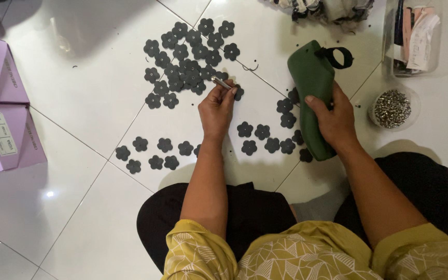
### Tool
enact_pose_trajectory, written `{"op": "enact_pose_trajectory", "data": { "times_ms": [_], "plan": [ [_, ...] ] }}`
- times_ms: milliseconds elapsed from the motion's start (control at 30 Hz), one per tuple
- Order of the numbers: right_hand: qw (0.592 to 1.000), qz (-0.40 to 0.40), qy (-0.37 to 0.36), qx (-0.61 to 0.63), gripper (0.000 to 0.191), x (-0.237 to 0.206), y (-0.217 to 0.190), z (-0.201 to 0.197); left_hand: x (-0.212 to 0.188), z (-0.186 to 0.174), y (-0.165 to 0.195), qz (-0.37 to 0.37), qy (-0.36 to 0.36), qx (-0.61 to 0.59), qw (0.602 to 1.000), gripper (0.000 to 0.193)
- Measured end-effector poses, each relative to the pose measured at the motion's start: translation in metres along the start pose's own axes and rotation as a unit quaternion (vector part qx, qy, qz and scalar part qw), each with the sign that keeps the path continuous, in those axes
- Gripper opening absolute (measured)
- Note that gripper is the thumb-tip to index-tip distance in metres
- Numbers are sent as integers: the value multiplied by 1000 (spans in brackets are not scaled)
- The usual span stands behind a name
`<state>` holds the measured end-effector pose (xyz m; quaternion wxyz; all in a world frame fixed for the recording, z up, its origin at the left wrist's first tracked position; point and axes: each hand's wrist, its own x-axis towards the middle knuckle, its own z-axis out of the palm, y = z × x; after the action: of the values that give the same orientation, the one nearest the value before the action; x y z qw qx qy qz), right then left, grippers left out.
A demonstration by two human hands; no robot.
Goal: The person sits on the floor holding a green clog shoe in one hand and a small metal punch tool in the other. They repeatedly pick up dark flower-shaped fabric pieces from the floor, punch a hole in the center of each piece with the tool, and set the punched piece back down among a growing pile of finished flowers.
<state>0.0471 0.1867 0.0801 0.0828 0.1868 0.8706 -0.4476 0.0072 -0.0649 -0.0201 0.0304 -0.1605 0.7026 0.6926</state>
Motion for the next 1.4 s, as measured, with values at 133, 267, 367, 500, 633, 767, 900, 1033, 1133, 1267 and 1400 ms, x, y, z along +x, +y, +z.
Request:
{"op": "enact_pose_trajectory", "data": {
  "times_ms": [133, 267, 367, 500, 633, 767, 900, 1033, 1133, 1267, 1400],
  "plan": [
    [1000, -1, 2, -9, 70, 0, 0, -1, -2, 1, 4, -1, 3, 20, 1000, 27],
    [1000, -12, 0, -3, 71, -1, 0, -1, -2, 0, 5, -12, -3, 40, 999, 26],
    [1000, -13, -4, 6, 72, -1, 1, -1, -3, 1, 5, -7, -3, 15, 1000, 26],
    [1000, -2, -1, -12, 73, -1, 3, -1, -3, 3, 5, 10, -1, 23, 1000, 27],
    [999, -25, 4, -29, 74, -1, 4, -1, -5, 2, 10, 4, -2, 48, 999, 26],
    [995, -54, 10, -88, 75, -1, -1, 1, -9, 3, 14, 37, -1, 137, 990, 21],
    [978, -132, 7, -160, 80, -16, -12, -5, -12, 6, 14, 88, 25, 192, 977, 24],
    [966, -257, -10, 18, 70, -45, -25, -10, -13, 10, 11, 163, 43, 171, 971, 23],
    [924, -346, -50, 153, 71, -52, -35, -1, -13, 9, 9, 143, 33, 203, 968, 23],
    [965, -242, -92, -45, 85, -43, -51, 24, -12, 8, 7, 167, 32, 214, 962, 22],
    [974, -190, -23, -123, 83, -50, -65, 25, -10, 8, 6, 181, 40, 231, 955, 22]
  ]
}}
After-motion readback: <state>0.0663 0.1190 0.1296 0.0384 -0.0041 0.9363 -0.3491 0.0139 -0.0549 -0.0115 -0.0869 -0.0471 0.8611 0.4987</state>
